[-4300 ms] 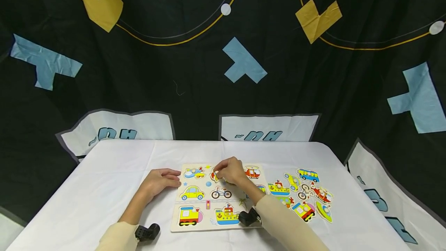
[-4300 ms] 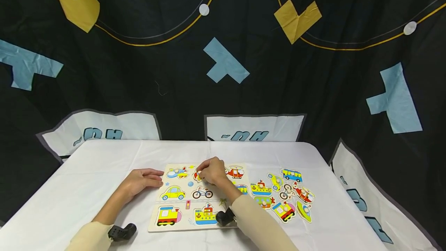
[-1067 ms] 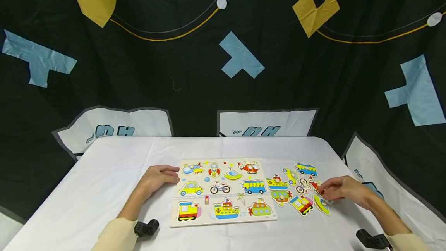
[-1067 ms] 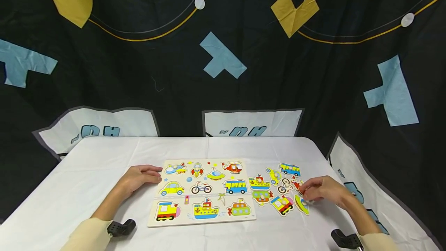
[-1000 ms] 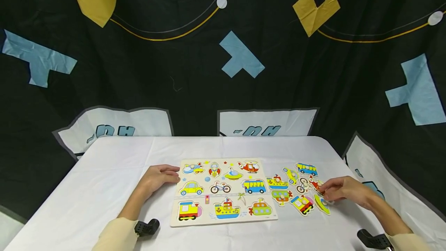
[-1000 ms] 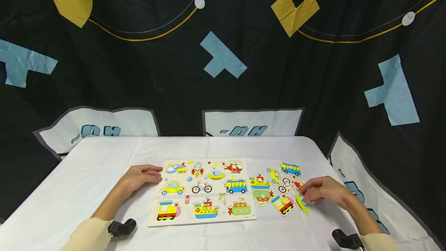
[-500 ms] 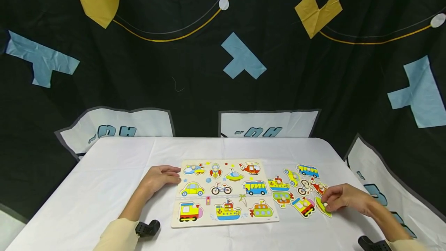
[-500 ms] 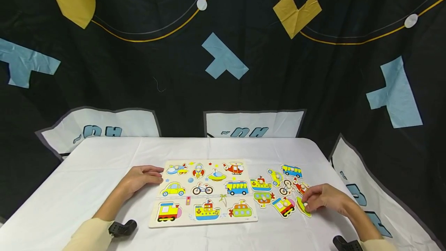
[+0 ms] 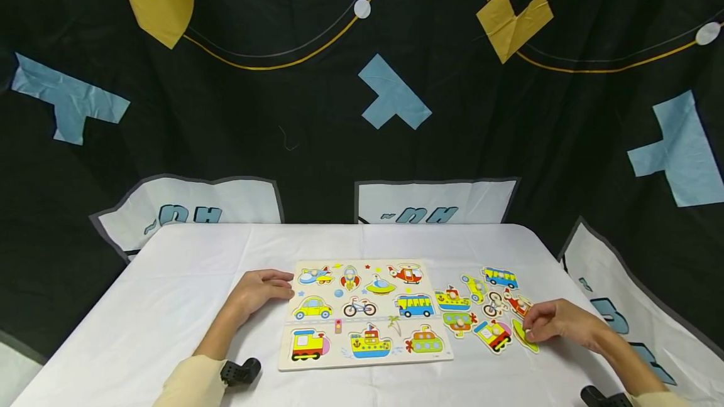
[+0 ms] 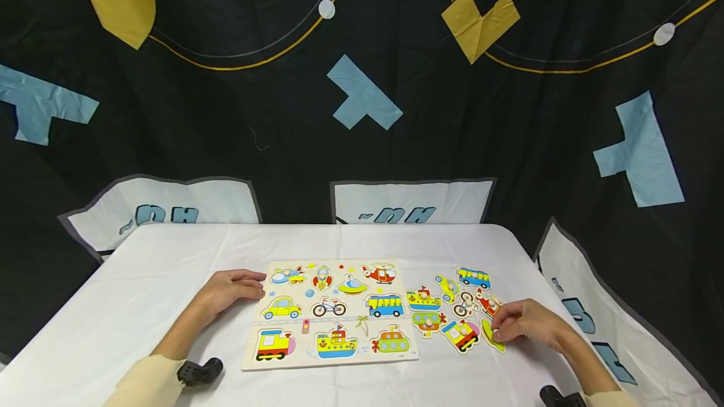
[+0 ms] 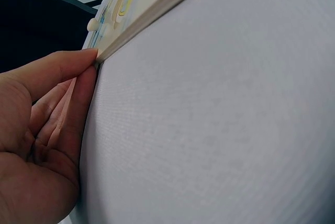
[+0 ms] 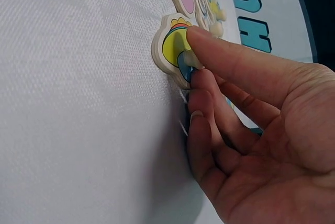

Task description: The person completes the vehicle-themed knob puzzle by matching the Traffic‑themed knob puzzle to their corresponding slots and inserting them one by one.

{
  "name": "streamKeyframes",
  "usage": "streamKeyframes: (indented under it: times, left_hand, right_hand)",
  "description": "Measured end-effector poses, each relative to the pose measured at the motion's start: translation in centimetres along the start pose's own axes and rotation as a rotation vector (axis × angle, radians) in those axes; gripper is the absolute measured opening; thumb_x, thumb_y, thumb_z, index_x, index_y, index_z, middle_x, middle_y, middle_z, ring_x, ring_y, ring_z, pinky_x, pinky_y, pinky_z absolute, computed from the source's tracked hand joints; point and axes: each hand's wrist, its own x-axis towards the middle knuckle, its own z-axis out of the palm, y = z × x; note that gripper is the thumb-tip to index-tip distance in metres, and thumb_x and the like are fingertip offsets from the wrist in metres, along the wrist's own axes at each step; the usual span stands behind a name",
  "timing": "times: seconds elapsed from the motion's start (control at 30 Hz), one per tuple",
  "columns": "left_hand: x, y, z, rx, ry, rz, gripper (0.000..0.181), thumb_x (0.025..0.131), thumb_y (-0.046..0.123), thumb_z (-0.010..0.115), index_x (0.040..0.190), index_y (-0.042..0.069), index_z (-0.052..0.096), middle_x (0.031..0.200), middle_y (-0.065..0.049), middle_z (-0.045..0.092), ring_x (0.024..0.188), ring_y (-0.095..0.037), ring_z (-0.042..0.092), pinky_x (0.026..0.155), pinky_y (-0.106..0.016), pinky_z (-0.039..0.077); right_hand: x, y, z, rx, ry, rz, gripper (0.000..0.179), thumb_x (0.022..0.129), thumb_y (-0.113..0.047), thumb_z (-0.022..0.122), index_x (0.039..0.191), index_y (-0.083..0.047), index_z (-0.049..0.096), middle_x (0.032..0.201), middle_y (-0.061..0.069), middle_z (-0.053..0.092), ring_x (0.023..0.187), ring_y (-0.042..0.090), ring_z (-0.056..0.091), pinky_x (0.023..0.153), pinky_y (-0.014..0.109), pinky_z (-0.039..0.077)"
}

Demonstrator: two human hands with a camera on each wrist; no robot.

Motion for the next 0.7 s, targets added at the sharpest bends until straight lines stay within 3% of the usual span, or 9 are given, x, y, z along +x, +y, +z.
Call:
streamKeyframes:
  times: [0.27,0.43,0.57,0.7]
  left_hand:
    - [-0.1,-0.1,0.2,-0.006,-0.003,-0.006,0.045,0.079,0.023,0.083,0.122,0.011,0.073,0.105,-0.005,0.078,0.105,-0.023,0.068,0.102,-0.051,0.046]
    - [-0.1,-0.2,0.2,-0.002,0.006,-0.013,0.045,0.078,0.021,0.083,0.121,0.011,0.073,0.103,-0.005,0.078,0.103,-0.021,0.069,0.102,-0.052,0.046]
    - [-0.1,0.0,0.1,0.001,0.004,-0.004,0.045,0.079,0.021,0.083,0.121,0.011,0.073,0.104,-0.005,0.078,0.103,-0.021,0.069,0.102,-0.051,0.046]
    - [-0.2,0.3,0.1,0.007,0.001,-0.002,0.045,0.079,0.022,0.083,0.122,0.011,0.073,0.104,-0.005,0.078,0.102,-0.021,0.069,0.101,-0.051,0.047]
  right_hand:
    - [-0.1,-0.7,-0.2,-0.051,0.007,-0.010,0.021,0.085,-0.016,0.076,0.097,0.000,0.072,0.089,0.003,0.067,0.083,0.018,0.055,0.070,0.030,0.042]
    - [0.1,-1.1,-0.7,-0.027,-0.070,-0.060,0.024,0.083,-0.014,0.075,0.097,0.006,0.071,0.084,0.001,0.068,0.077,0.014,0.057,0.066,0.027,0.045]
    - [0.2,-2.0,-1.3,-0.023,-0.127,-0.054,0.026,0.081,-0.011,0.074,0.097,0.009,0.069,0.080,-0.001,0.068,0.074,0.013,0.058,0.064,0.028,0.047]
    - [0.3,-3.1,-1.9,-0.055,-0.129,-0.019,0.023,0.081,-0.009,0.075,0.095,0.009,0.070,0.081,0.000,0.070,0.074,0.015,0.058,0.064,0.029,0.047]
